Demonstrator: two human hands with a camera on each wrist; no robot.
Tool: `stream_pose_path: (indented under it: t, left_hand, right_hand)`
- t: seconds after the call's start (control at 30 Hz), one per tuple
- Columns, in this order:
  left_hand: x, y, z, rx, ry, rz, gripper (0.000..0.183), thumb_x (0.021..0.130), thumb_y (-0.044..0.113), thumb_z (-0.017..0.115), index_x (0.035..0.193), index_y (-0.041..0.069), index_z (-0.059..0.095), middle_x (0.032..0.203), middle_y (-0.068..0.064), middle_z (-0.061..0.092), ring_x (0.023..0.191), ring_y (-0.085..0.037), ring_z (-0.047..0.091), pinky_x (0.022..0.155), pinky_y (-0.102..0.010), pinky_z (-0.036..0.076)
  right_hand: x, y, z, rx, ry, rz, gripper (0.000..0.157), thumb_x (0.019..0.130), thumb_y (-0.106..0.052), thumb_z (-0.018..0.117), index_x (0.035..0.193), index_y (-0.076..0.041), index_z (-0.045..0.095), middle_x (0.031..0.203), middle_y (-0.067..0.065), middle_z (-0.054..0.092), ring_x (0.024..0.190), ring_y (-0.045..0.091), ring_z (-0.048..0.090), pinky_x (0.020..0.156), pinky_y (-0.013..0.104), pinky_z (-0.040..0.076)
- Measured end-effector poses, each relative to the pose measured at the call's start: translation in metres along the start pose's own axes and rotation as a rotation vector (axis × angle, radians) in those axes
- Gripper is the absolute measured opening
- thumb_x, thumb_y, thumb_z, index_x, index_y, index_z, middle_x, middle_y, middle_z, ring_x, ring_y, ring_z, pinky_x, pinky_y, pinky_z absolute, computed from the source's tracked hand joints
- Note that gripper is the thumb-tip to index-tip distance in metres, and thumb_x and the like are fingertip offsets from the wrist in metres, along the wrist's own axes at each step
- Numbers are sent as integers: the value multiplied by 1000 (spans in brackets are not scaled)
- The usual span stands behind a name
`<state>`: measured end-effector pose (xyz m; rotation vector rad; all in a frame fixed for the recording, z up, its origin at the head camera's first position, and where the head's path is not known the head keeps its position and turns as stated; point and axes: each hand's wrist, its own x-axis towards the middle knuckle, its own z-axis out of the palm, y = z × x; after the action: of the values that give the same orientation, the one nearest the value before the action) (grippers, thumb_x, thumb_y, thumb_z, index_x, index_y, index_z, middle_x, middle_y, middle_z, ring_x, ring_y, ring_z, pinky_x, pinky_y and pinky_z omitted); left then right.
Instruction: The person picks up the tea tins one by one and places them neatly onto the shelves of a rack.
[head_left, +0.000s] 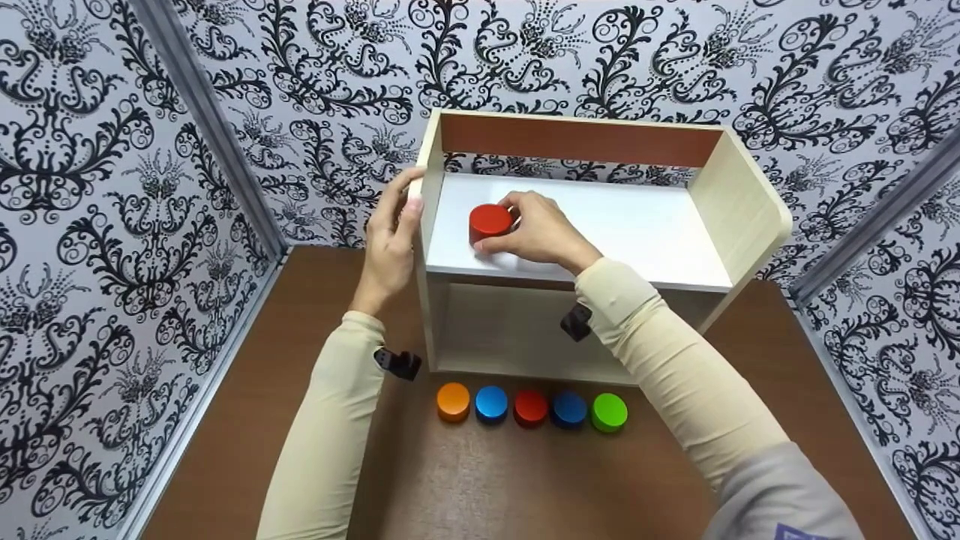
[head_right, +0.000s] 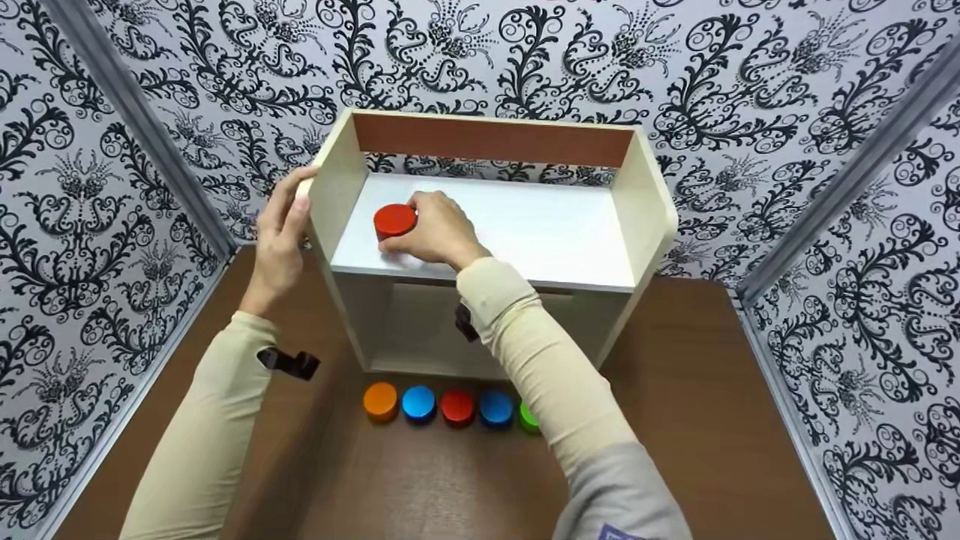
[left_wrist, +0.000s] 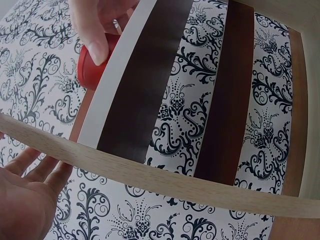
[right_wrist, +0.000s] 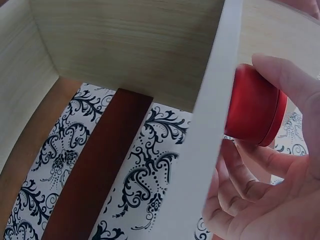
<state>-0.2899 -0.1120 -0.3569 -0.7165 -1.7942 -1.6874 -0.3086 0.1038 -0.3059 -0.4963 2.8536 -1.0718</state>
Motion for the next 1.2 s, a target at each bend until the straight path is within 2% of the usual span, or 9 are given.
stream_pose_path:
  t: [0.33,0.6,0.87,1.07,1.2]
  left_hand:
    - [0,1,1,1,-1,4,41,105,17,44,142,0,51,137,-25,53,108,-47,55,92,-57,49]
    - [-1,1,0,3,-2,-3,42,105,19,44,142,1,51,134,-26,54,107,-47,56,90,-59,50]
    - [0,1,-1,15,-3,1,42,105,19,45,142,1,51,138,-27,53,111,-46,55,94,-59,48]
    - [-1,0,-1,-3,-3,17,40,105,15,45,141,-1,51,126,-31,56,103,-48,56,89,-55,50]
    - [-1,0,-1,-9,3,15,39,105,15,44,140,1,52,121,-25,60,102,-47,55,87,-53,51]
  right_hand:
    - [2,1,6,-23,19,11,58,77,-37,89,118,-4,64,110,10,63,105,24,54,91,38,44]
    - [-6,1,4,-32,21,-3,70,76,-40,88,128,-4,58,115,10,61,106,24,55,90,38,45]
    - [-23,7,-9,-6,46,-50,77,77,-43,88,134,-4,55,116,15,61,106,27,56,89,40,47]
    - [-43,15,-18,36,84,-100,76,77,-38,89,135,-1,55,119,19,60,106,31,58,91,41,49]
    - [-58,22,-23,61,111,-124,72,78,-35,89,133,-2,58,116,19,60,103,31,59,89,41,50]
